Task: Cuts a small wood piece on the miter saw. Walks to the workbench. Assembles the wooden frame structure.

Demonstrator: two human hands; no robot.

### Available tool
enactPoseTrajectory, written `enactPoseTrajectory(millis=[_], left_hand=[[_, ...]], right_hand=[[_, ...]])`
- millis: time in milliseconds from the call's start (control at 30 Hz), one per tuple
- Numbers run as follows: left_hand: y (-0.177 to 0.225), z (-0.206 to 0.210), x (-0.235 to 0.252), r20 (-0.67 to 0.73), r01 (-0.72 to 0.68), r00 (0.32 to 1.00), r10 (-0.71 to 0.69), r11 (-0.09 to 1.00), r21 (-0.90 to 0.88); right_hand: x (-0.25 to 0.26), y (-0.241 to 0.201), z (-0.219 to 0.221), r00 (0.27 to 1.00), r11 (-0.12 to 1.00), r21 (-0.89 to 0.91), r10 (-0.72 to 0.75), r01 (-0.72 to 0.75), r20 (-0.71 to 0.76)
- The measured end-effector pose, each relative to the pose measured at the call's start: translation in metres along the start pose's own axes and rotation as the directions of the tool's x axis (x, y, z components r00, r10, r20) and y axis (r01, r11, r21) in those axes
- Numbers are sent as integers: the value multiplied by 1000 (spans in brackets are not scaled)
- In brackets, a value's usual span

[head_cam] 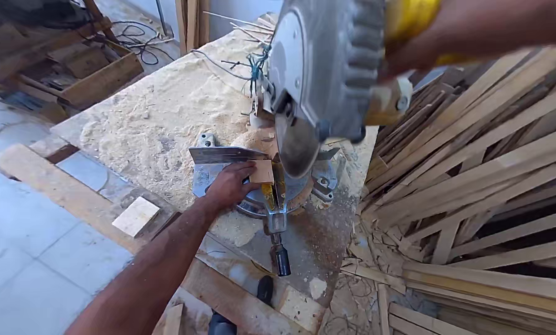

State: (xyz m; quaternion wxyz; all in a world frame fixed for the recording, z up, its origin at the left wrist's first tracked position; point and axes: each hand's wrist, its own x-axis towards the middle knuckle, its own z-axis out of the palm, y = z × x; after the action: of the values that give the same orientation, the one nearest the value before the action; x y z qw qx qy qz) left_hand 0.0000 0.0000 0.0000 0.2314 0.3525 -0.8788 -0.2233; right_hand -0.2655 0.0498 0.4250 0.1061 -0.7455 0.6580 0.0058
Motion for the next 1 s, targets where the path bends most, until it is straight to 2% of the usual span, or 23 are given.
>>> enactPoseTrajectory(millis=[67,133,233,367,467,767,1000], left_hand=[[0,2,0,-9,-1,1000,1,1000,-2],[2,1,1,1,8,1000,-8,1000,-14],[0,3,3,-11,-23,1000,22,999,-36],[-1,3,4,-2,-36,999,36,997,-68],[0,4,4,-15,-38,999,37,997,-70],[-4,4,4,-23,-74,997,73,996,-49],[-7,5,5,-31,-102,994,100,994,-51]], right_hand=[[-17,-8,13,999,974,-226,28,-20,31],[-35,-13,35,1000,950,-312,18,-11,20],[-57,-13,71,997,926,-372,33,-57,-70],[-71,-13,97,987,916,-393,22,-82,-156],[-77,-14,108,985,917,-387,31,-96,-169],[-93,-13,148,962,917,-395,-59,-54,-267],[-97,-12,162,951,909,-415,-88,-45,-297]])
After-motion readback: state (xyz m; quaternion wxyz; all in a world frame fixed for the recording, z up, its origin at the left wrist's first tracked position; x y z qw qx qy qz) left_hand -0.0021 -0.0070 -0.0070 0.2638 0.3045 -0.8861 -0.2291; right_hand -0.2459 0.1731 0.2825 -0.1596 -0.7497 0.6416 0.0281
